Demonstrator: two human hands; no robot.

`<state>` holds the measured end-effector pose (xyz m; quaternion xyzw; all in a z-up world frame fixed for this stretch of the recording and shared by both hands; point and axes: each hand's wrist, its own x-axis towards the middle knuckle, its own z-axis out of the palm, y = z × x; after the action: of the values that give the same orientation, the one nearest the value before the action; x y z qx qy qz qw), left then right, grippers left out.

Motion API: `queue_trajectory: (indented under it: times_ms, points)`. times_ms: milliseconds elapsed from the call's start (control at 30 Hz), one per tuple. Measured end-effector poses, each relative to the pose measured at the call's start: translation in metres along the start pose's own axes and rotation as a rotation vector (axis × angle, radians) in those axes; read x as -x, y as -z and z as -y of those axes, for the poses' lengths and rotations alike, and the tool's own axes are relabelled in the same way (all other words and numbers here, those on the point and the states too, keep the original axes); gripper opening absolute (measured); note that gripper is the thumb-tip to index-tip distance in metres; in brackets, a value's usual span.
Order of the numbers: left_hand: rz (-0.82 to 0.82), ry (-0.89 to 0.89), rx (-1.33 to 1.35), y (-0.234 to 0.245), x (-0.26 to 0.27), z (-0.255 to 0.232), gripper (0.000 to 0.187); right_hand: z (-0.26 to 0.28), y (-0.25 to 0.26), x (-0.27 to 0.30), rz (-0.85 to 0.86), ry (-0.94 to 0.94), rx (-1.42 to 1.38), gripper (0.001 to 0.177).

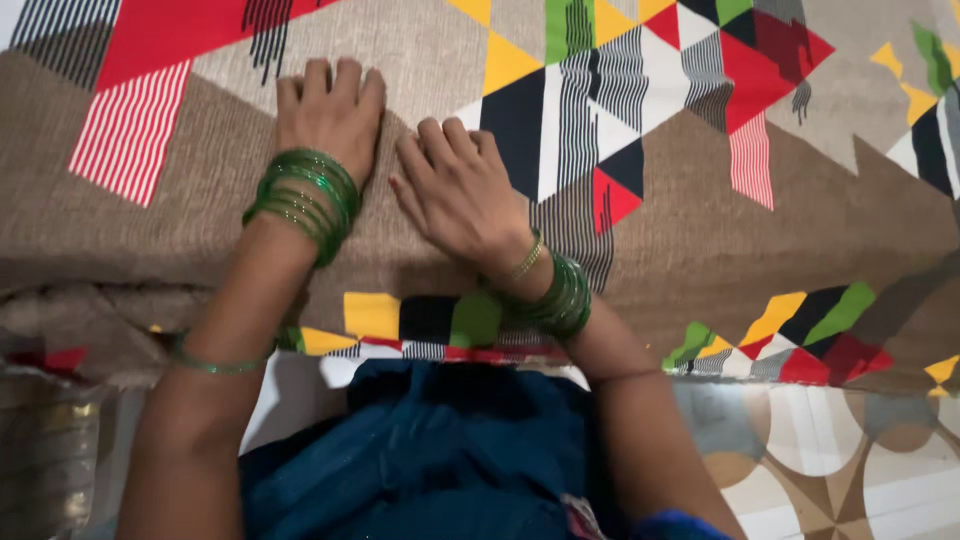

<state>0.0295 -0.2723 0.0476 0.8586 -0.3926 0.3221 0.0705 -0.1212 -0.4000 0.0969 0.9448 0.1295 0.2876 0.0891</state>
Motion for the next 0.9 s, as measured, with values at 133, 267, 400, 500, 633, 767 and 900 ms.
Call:
queue_trajectory:
  times_ms: [133, 267, 400, 500, 633, 767, 900]
  points:
    - [-0.064, -0.077, 0.103, 0.017, 0.005, 0.017, 0.026, 0.016, 0.000, 0.000, 0.060, -0.037, 0.093, 0.031]
    - [-0.115, -0.057, 0.286, 0.012, 0.001, 0.035, 0.029, 0.025, 0.012, 0.003, 0.176, -0.067, 0.047, 0.039]
    - [-0.101, -0.040, 0.338, 0.004, 0.006, 0.040, 0.033, 0.027, 0.044, 0.008, 0.165, 0.059, -0.003, 0.055]
    - [-0.041, -0.022, 0.415, 0.000, 0.006, 0.047, 0.035, 0.022, 0.062, 0.010, 0.338, 0.098, -0.141, 0.067]
    - [-0.024, 0.013, 0.447, -0.002, 0.003, 0.049, 0.033, 0.016, 0.068, 0.020, 0.285, 0.193, -0.166, 0.080]
    - [-0.035, -0.001, 0.430, -0.001, 0.002, 0.050, 0.032, 0.006, 0.061, 0.027, 0.272, 0.182, -0.220, 0.084]
    - [-0.055, -0.003, 0.420, -0.003, 0.007, 0.052, 0.032, 0.014, 0.033, 0.022, 0.198, 0.175, -0.156, 0.095]
